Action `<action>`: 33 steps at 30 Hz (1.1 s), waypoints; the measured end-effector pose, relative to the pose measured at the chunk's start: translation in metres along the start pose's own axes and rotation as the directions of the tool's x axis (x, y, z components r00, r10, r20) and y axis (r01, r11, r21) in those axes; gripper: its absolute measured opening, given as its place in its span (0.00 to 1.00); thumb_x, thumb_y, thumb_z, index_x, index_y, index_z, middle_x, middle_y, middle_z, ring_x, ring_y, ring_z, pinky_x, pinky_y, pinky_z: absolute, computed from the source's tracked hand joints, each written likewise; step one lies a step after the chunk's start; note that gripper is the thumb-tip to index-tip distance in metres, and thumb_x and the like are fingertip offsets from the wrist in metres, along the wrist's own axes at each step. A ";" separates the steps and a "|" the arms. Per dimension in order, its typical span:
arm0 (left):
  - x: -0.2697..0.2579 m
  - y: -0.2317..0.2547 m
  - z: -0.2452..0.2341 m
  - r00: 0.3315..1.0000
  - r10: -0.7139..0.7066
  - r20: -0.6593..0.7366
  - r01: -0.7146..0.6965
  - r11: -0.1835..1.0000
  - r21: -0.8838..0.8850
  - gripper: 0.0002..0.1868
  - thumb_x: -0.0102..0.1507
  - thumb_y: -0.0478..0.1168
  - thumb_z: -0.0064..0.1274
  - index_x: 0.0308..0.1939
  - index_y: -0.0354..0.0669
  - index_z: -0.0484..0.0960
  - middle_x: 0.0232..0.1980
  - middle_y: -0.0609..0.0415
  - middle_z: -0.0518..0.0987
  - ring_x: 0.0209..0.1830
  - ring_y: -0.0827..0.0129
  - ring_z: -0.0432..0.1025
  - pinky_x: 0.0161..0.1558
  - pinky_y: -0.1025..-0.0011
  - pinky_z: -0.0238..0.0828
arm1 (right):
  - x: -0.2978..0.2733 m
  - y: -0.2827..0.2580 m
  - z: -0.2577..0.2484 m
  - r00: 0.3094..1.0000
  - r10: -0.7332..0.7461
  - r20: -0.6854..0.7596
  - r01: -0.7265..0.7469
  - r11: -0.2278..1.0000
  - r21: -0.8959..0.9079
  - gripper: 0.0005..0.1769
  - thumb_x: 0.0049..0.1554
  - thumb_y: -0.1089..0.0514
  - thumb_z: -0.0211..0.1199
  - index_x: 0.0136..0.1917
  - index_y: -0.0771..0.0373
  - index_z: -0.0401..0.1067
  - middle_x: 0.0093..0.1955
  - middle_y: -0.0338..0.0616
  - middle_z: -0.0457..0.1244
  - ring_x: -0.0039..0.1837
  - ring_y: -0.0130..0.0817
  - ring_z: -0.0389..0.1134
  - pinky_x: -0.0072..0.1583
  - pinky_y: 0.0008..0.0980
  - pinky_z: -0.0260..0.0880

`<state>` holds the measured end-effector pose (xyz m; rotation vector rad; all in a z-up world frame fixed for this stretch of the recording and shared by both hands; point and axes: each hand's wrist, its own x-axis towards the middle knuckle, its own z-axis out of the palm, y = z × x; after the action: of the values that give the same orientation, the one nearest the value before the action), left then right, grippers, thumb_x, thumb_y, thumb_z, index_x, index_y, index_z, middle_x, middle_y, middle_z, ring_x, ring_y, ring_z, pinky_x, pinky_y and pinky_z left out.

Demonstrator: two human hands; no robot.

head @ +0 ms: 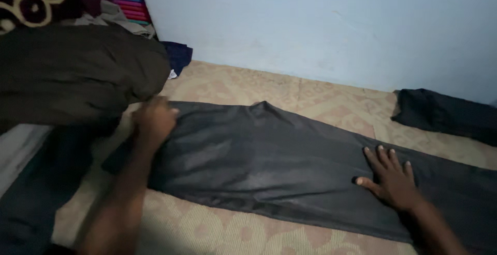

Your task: The person spreads a pair of trousers flat on a bed, aligns the legs together, and folds them into a compact square by hand.

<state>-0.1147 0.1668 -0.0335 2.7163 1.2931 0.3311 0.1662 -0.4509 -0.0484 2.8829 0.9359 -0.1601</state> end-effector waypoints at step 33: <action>0.020 -0.075 0.018 0.982 0.130 -0.140 -0.121 0.990 0.071 0.17 0.74 0.47 0.49 0.55 0.36 0.81 0.52 0.39 0.81 0.51 0.50 0.77 0.55 0.55 0.74 | -0.078 -0.079 -0.034 0.968 -0.181 -0.172 0.183 0.983 -0.004 0.63 0.47 0.17 0.51 0.84 0.51 0.43 0.83 0.62 0.36 0.83 0.60 0.31 0.75 0.61 0.33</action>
<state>-0.1544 0.2295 -0.0632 2.8809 1.1859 0.5169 0.0591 -0.4284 -0.0101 2.8538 1.2346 0.0708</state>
